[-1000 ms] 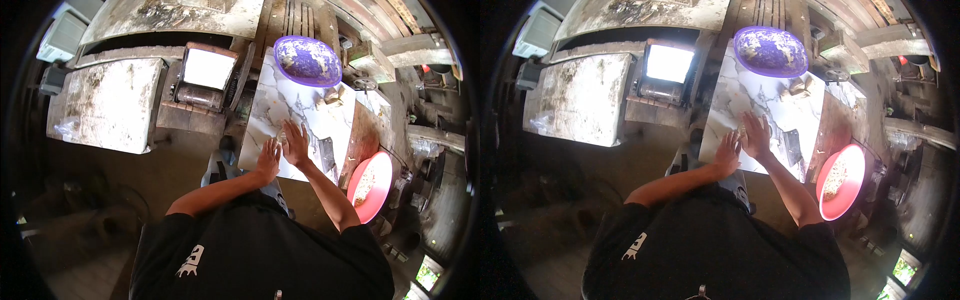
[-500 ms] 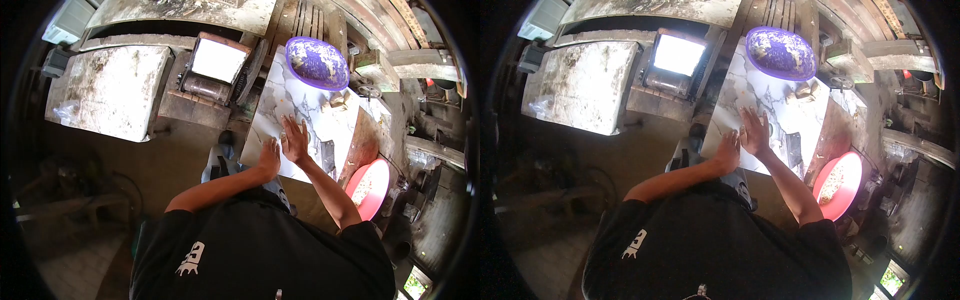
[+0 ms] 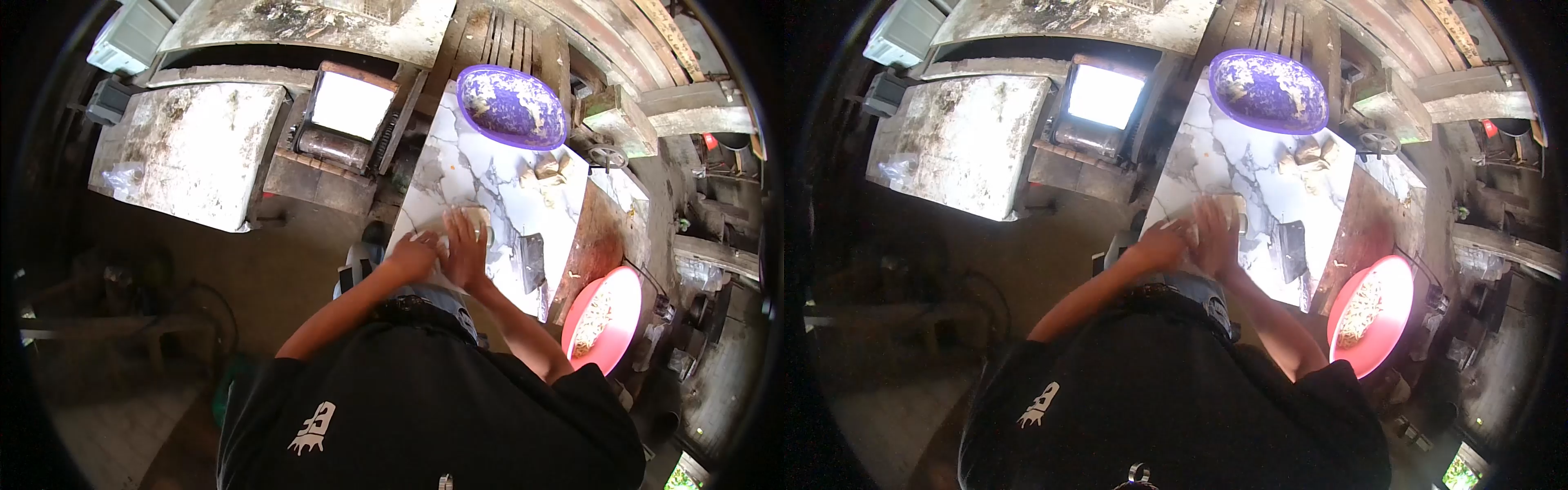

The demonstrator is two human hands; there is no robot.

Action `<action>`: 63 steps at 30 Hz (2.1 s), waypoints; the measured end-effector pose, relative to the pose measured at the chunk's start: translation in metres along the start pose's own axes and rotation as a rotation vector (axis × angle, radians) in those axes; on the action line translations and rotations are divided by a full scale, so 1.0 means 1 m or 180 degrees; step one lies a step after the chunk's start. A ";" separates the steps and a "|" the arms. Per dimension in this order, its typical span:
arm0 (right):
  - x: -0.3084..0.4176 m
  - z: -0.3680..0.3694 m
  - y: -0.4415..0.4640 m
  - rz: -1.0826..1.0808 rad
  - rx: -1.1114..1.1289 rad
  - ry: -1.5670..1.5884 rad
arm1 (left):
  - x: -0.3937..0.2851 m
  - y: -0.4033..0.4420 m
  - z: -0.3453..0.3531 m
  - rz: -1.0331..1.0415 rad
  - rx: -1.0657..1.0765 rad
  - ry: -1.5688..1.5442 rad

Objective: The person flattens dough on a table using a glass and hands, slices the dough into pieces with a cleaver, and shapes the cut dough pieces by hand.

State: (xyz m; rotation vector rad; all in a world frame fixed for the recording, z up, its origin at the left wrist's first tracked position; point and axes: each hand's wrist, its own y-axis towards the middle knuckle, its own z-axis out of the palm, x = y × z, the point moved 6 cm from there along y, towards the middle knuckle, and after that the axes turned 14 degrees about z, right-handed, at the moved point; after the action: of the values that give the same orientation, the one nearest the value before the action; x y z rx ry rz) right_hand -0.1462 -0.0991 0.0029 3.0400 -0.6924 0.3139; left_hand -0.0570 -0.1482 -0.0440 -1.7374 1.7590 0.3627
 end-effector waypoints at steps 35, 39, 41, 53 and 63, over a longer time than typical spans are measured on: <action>-0.219 -0.027 0.012 0.1902 -0.1286 0.2697 | -0.062 0.095 0.015 0.0107 -0.1102 0.0799; -0.210 -0.025 -0.002 0.2276 -0.1380 0.2122 | -0.065 0.092 0.017 0.0182 -0.0921 0.0870; -0.203 -0.023 -0.023 0.2556 -0.1737 0.2239 | -0.065 0.091 0.015 0.0325 -0.0741 0.0931; -0.102 0.033 -0.075 0.2430 0.0630 0.1600 | -0.045 0.077 0.010 0.0490 -0.0819 0.1056; -0.092 0.067 -0.075 0.2646 0.0716 0.2285 | -0.038 0.070 0.004 0.0995 -0.0633 0.1062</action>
State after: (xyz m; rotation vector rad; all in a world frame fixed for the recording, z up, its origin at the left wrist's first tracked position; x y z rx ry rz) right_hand -0.1816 0.0046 -0.0778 2.2969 -1.8273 1.4425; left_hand -0.1268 -0.1088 -0.0407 -1.7336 2.3162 0.4090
